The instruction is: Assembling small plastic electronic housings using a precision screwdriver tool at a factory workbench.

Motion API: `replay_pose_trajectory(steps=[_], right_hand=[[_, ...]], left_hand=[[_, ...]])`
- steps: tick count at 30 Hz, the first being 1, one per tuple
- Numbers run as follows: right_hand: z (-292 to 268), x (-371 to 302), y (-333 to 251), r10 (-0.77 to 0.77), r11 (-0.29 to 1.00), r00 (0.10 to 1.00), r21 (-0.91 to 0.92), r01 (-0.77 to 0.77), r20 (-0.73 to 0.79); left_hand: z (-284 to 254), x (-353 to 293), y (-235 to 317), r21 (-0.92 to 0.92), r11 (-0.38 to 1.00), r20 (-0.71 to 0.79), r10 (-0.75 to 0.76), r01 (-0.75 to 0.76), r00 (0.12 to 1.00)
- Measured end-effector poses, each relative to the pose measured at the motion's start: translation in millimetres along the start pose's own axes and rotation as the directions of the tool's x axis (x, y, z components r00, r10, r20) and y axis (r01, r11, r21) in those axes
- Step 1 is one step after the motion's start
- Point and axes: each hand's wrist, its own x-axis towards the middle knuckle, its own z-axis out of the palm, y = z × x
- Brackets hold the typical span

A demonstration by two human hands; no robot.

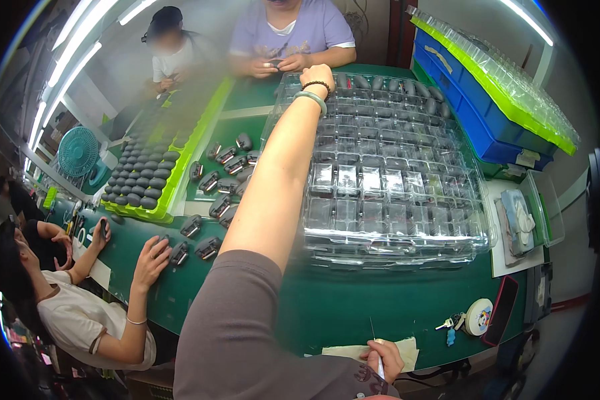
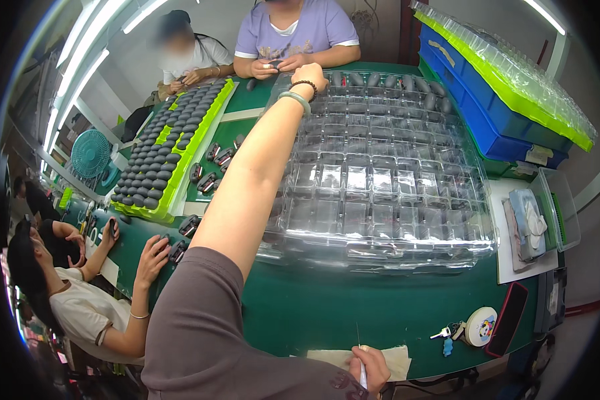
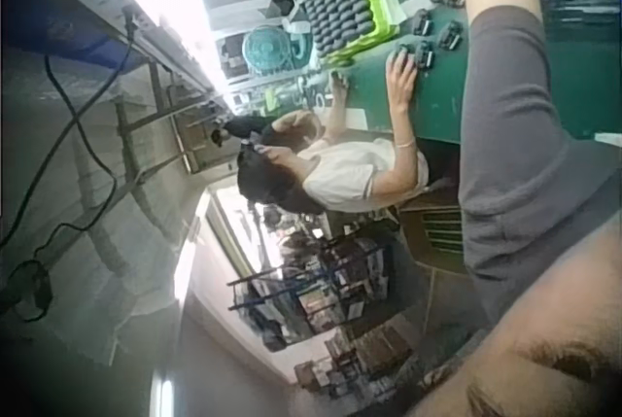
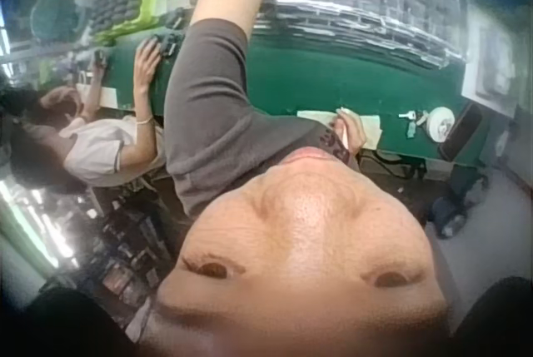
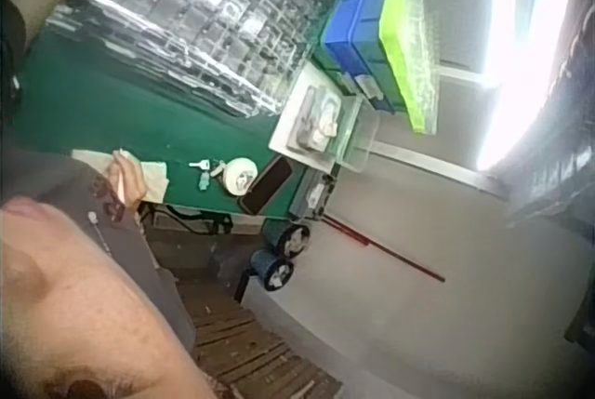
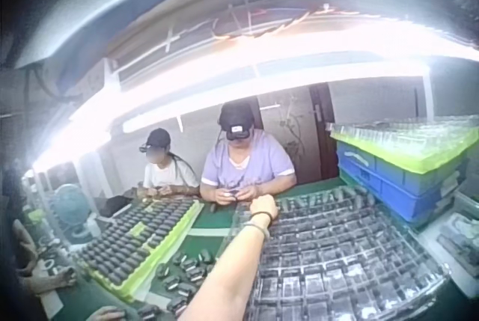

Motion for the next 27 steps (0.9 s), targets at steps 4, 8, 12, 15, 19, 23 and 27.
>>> replay_pose_trajectory(steps=[4,8,12,15,19,23,27], right_hand=[[-6.5,-0.9,10.4,-0.09,0.996,0.995,0.003,0.09,0.051],[-5.1,6.4,-2.5,-0.08,0.997,0.996,0.018,0.079,0.045],[-4.1,8.2,-12.1,-0.033,0.999,0.999,0.01,0.033,0.031],[-7.2,6.3,-10.6,-0.061,0.998,0.996,0.001,0.061,0.066],[-2.5,11.9,-20.7,0.058,0.991,0.99,0.116,-0.073,0.132],[-1.0,14.9,-34.9,0.11,0.959,0.97,0.234,-0.16,0.216],[-5.1,26.2,-37.6,-0.006,0.987,0.995,0.162,-0.01,0.1]], left_hand=[[-12.7,5.2,-16.5,-0.319,0.944,-0.119,-0.133,0.089,0.984],[-52.3,-34.4,-35.0,-0.93,0.331,0.181,0.035,0.159,0.983],[-117.3,-126.0,-72.0,-0.971,-0.09,0.186,0.304,0.223,0.934],[-150.9,-198.0,-86.1,-0.965,-0.153,0.152,0.331,0.212,0.931],[-169.6,-277.6,-113.6,-0.969,-0.112,0.194,0.209,0.22,0.959],[-181.0,-348.0,-124.4,-0.947,-0.167,0.247,0.16,0.273,0.956],[-165.5,-395.4,-104.1,-0.842,-0.316,0.315,0.37,0.438,0.874]])
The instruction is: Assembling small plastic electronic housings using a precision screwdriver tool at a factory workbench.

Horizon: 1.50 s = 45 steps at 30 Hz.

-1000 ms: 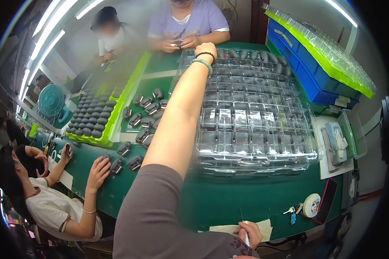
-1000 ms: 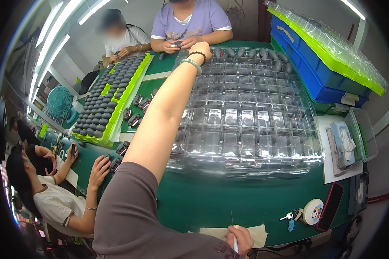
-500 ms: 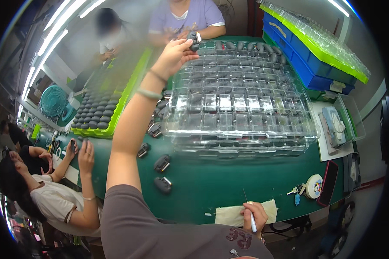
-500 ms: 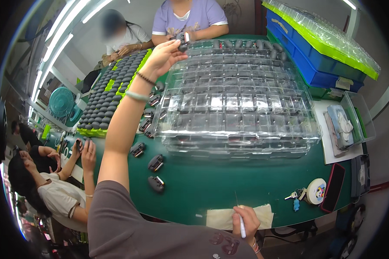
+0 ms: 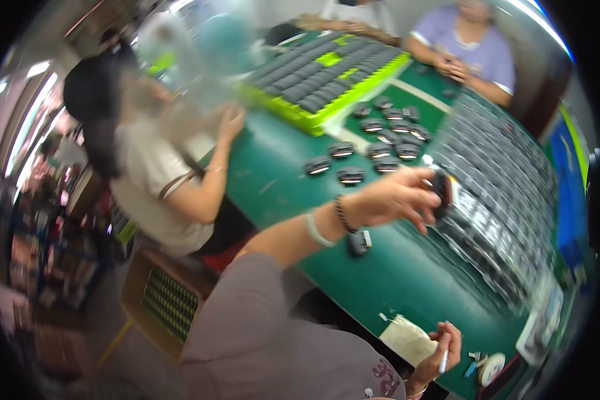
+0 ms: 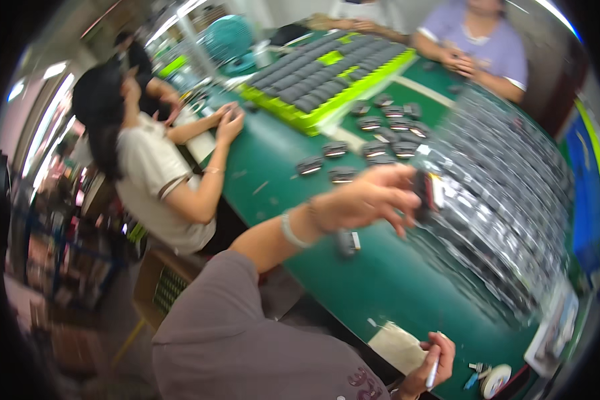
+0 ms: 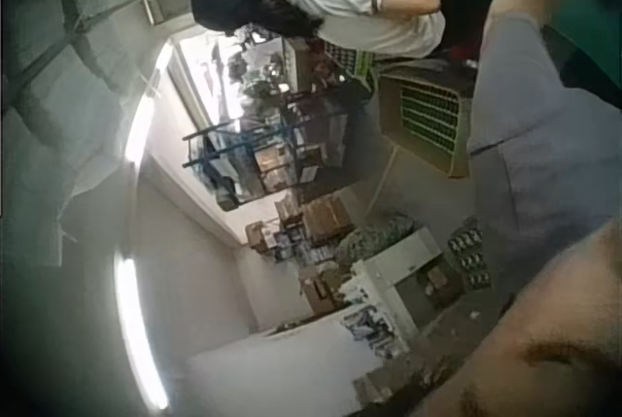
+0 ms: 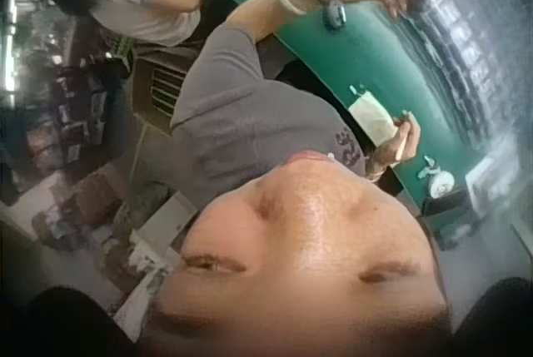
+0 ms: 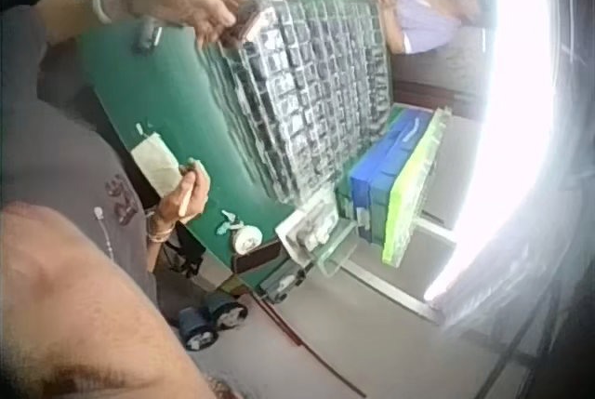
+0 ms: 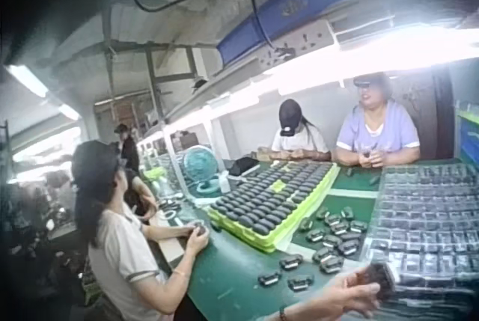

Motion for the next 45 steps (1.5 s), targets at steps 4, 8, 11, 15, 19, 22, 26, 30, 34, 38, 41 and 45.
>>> replay_pose_trajectory(steps=[4,8,11,15,19,22,26,30,34,38,41,45], right_hand=[[5.8,24.8,-4.6,-0.113,0.989,0.992,-0.089,0.118,0.052],[26.6,48.1,-19.0,-0.189,0.978,0.981,-0.085,0.192,0.049],[32.9,62.4,-13.0,-0.197,0.973,0.979,-0.111,0.202,0.053],[38.8,69.2,1.7,-0.088,0.989,0.996,-0.124,0.084,-0.021],[33.4,73.5,8.5,-0.006,1.0,1.0,-0.021,0.006,0.005],[31.8,73.8,8.1,0.067,0.988,0.997,0.137,-0.072,0.04],[25.9,75.5,12.7,0.185,0.939,0.977,0.275,-0.207,0.103],[15.5,68.4,14.2,0.241,0.901,0.969,0.36,-0.242,0.049],[33.8,71.4,2.9,0.15,0.888,0.979,0.415,-0.195,0.14],[33.9,80.5,6.8,0.119,0.825,0.977,0.53,-0.198,0.178],[26.7,79.4,5.4,0.115,0.84,0.98,0.511,-0.183,0.162],[27.2,74.9,3.4,0.079,0.873,0.981,0.463,-0.153,0.175]], left_hand=[[8.5,-5.5,-33.8,-0.354,0.927,0.08,-0.099,0.122,0.992],[13.8,3.0,-54.2,-0.288,0.944,0.09,-0.139,0.16,0.986],[16.3,4.1,-70.2,-0.24,0.952,0.061,-0.181,0.19,0.982],[12.9,5.1,-81.1,-0.219,0.956,0.038,-0.19,0.194,0.981],[6.8,6.5,-87.4,-0.229,0.952,0.035,-0.203,0.206,0.979],[6.1,4.1,-93.0,-0.215,0.956,0.027,-0.2,0.201,0.979],[6.8,2.1,-94.0,-0.105,0.982,-0.031,-0.16,0.155,0.987],[12.5,13.3,-101.9,0.104,0.989,-0.087,-0.093,0.102,0.992],[2.7,3.9,-95.6,0.42,0.907,-0.101,0.089,-0.038,0.991],[3.2,9.1,-98.4,0.246,0.969,-0.117,0.033,-0.003,0.993],[13.5,13.1,-98.4,0.271,0.962,-0.076,0.035,-0.013,0.996],[19.3,8.8,-97.2,0.312,0.95,-0.052,0.016,0.001,0.998]])
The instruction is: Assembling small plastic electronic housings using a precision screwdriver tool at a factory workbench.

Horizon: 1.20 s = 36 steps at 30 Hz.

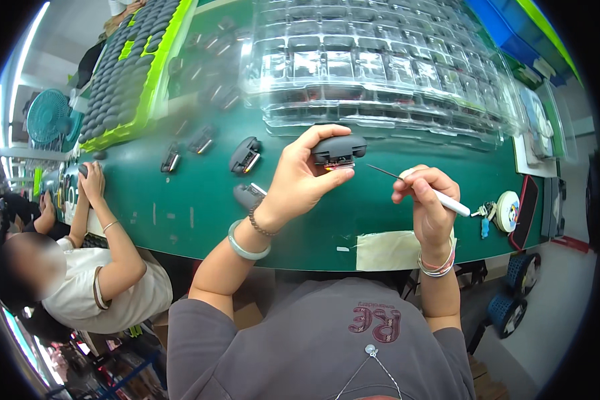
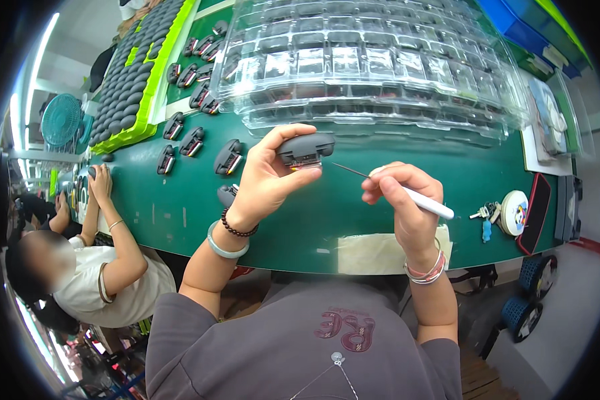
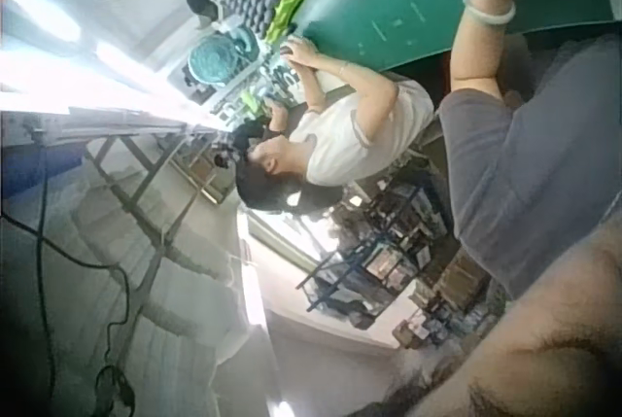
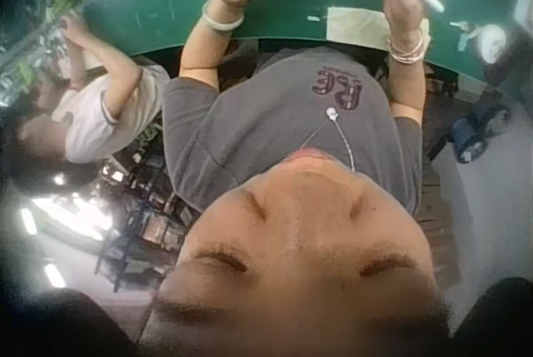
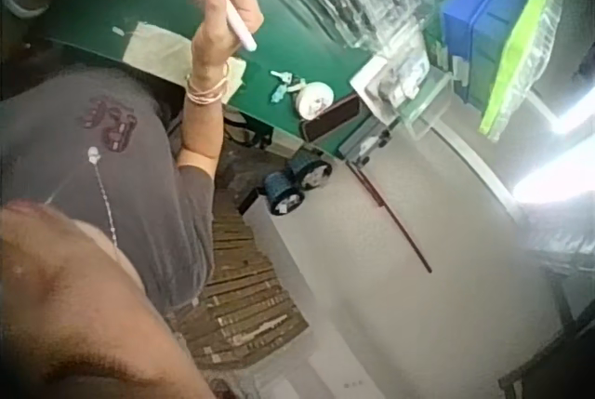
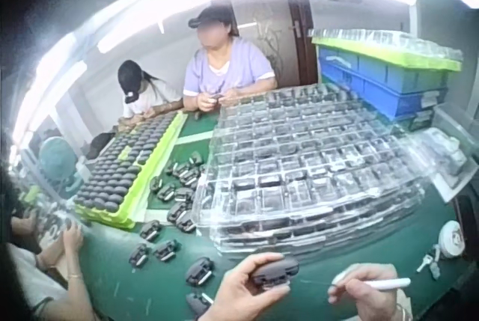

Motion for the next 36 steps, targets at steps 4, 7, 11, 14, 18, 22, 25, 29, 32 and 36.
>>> replay_pose_trajectory(steps=[4,7,11,14,18,22,25,29,32,36], right_hand=[[-0.8,-0.9,3.2,0.002,1.0,1.0,-0.014,-0.001,0.026],[-0.2,-1.3,0.4,0.01,0.999,0.999,-0.041,-0.009,0.041],[0.7,-0.4,2.0,0.003,0.999,0.999,-0.041,-0.001,0.035],[-0.6,0.1,3.5,0.007,0.999,0.999,-0.04,-0.005,0.046],[0.0,0.6,3.2,0.01,0.998,0.997,-0.067,-0.005,0.081],[-0.3,1.1,1.2,0.065,0.998,0.994,-0.009,-0.065,0.084],[-1.4,1.3,1.7,0.098,0.994,0.992,0.043,-0.101,0.073],[-3.5,1.6,3.0,0.098,0.992,0.992,0.07,-0.103,0.077],[-6.4,1.4,2.4,0.119,0.983,0.988,0.127,-0.131,0.094],[-8.9,3.0,0.4,0.239,0.936,0.966,0.242,-0.255,0.094]], left_hand=[[1.0,-3.6,-1.5,-0.043,0.998,0.031,-0.045,0.046,0.999],[5.0,-5.3,2.7,-0.015,0.999,0.032,-0.032,0.033,0.999],[5.1,-5.8,2.2,0.02,1.0,0.046,-0.013,0.013,0.999],[4.7,-6.0,1.1,0.022,0.999,0.06,-0.034,0.032,0.998],[6.7,-6.4,-1.0,0.007,1.0,0.083,-0.023,0.023,0.996],[7.3,-6.4,-0.6,-0.002,0.999,0.082,-0.05,0.05,0.995],[6.9,-7.0,1.1,-0.032,0.997,0.114,-0.065,0.069,0.991],[7.4,-8.2,1.1,-0.04,0.996,0.123,-0.077,0.082,0.989],[9.1,-10.1,2.5,-0.025,0.992,0.131,-0.115,0.12,0.985],[11.9,-12.3,2.6,-0.083,0.99,0.19,-0.097,0.114,0.977]])
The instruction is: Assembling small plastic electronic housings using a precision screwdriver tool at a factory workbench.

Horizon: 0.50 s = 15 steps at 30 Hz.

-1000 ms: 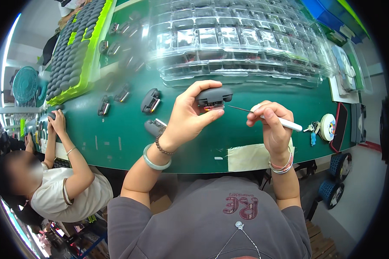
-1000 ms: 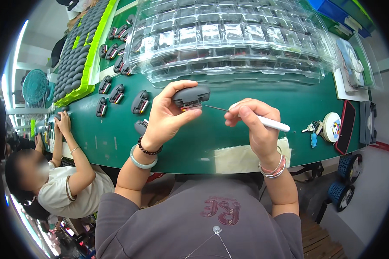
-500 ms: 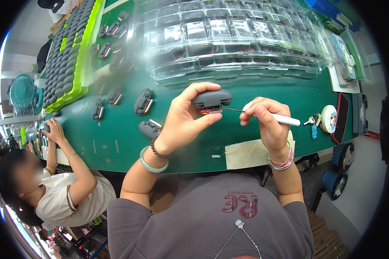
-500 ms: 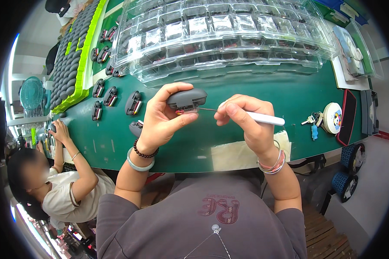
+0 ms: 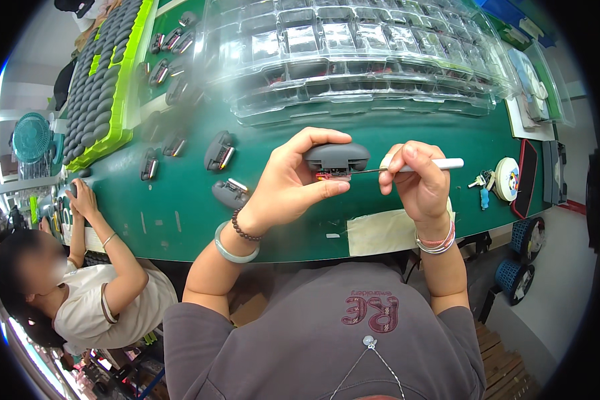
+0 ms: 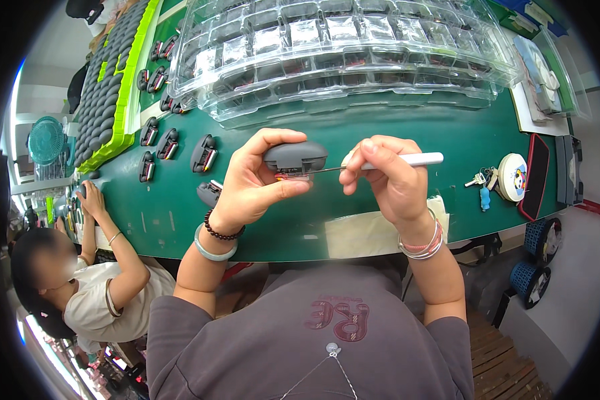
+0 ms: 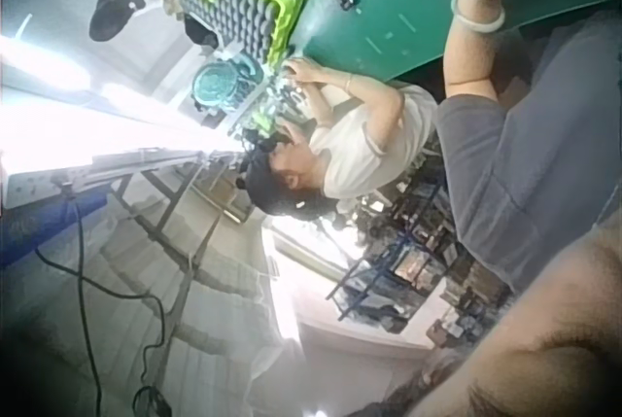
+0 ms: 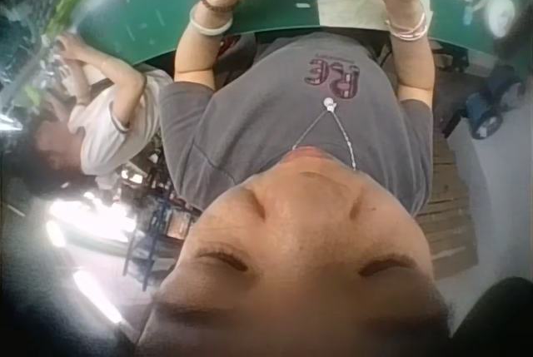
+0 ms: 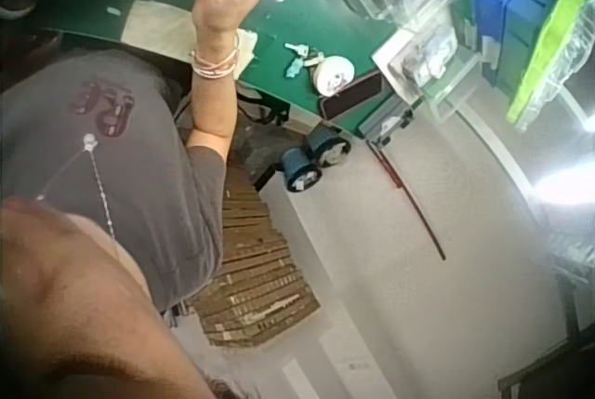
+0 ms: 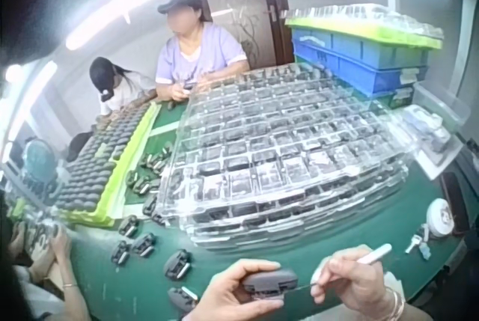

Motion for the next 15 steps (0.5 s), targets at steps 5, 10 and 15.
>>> replay_pose_trajectory(steps=[5,10,15], right_hand=[[-4.8,4.6,5.8,0.054,0.989,0.998,0.138,-0.051,-0.012],[-1.7,15.5,13.1,0.213,0.912,0.977,0.365,-0.19,-0.023],[12.4,9.6,21.2,0.143,0.954,0.981,0.281,-0.101,-0.132]], left_hand=[[1.3,4.7,-0.4,-0.051,0.998,0.003,-0.033,0.033,0.999],[-7.3,10.4,1.1,-0.102,0.994,-0.01,-0.03,0.029,0.999],[-13.4,-6.5,-1.7,0.127,0.989,-0.129,0.096,-0.08,0.987]])
